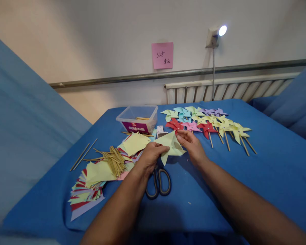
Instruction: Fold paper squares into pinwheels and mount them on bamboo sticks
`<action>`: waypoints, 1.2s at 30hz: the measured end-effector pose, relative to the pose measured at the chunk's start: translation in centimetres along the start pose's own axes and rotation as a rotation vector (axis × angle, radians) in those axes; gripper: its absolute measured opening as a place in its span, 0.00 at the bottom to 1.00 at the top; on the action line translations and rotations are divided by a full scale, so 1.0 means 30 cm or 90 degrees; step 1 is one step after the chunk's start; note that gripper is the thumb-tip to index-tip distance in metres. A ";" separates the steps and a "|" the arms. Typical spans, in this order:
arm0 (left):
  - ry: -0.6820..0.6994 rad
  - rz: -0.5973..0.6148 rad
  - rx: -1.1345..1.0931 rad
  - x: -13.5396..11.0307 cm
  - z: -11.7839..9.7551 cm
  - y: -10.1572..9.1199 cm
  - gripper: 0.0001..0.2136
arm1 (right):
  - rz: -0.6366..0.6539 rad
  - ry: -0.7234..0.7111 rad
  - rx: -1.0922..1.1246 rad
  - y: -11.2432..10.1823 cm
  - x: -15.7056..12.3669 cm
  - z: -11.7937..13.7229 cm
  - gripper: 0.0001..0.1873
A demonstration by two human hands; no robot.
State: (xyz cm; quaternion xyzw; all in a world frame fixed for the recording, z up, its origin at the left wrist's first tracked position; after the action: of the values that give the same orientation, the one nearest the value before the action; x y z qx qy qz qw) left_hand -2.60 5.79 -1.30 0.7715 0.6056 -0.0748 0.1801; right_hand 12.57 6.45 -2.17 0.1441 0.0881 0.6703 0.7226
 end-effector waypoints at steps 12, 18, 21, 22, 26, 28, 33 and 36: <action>0.013 0.020 0.218 -0.001 -0.014 -0.015 0.03 | 0.157 0.104 -0.036 0.049 -0.019 -0.044 0.22; 0.100 -0.101 0.058 0.008 -0.012 -0.012 0.09 | -0.044 0.049 0.066 0.029 -0.012 -0.064 0.22; 0.059 -0.061 -0.117 0.016 0.033 0.022 0.16 | -0.132 0.035 0.149 0.020 -0.020 -0.082 0.22; 0.040 -0.040 -0.158 0.018 0.048 0.035 0.16 | -0.151 0.030 0.159 0.018 -0.022 -0.087 0.22; 0.012 0.010 -0.243 0.023 0.075 0.068 0.15 | -0.189 0.010 0.145 0.013 -0.030 -0.096 0.21; 0.028 0.006 -0.250 0.024 0.074 0.070 0.14 | -0.188 0.008 0.140 0.019 -0.033 -0.097 0.21; 0.073 -0.027 -0.242 0.025 0.070 0.061 0.16 | -0.155 0.018 0.135 0.038 -0.038 -0.105 0.21; 0.085 -0.039 -0.233 0.025 0.065 0.052 0.14 | -0.135 0.013 0.127 0.037 -0.039 -0.104 0.21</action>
State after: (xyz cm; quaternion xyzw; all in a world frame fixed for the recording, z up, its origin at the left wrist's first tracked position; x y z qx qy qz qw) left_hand -0.72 5.45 -3.05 0.7104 0.6430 0.0826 0.2741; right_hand 10.42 5.64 -4.85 0.1985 0.1764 0.5797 0.7704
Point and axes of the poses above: each hand's wrist, its own x-axis towards the middle knuckle, its own y-axis out of the palm, z = x × y, the point moved 6 cm from there along x, towards the middle knuckle, and after that the axes turned 1 degree about z, right-handed, at the moved point
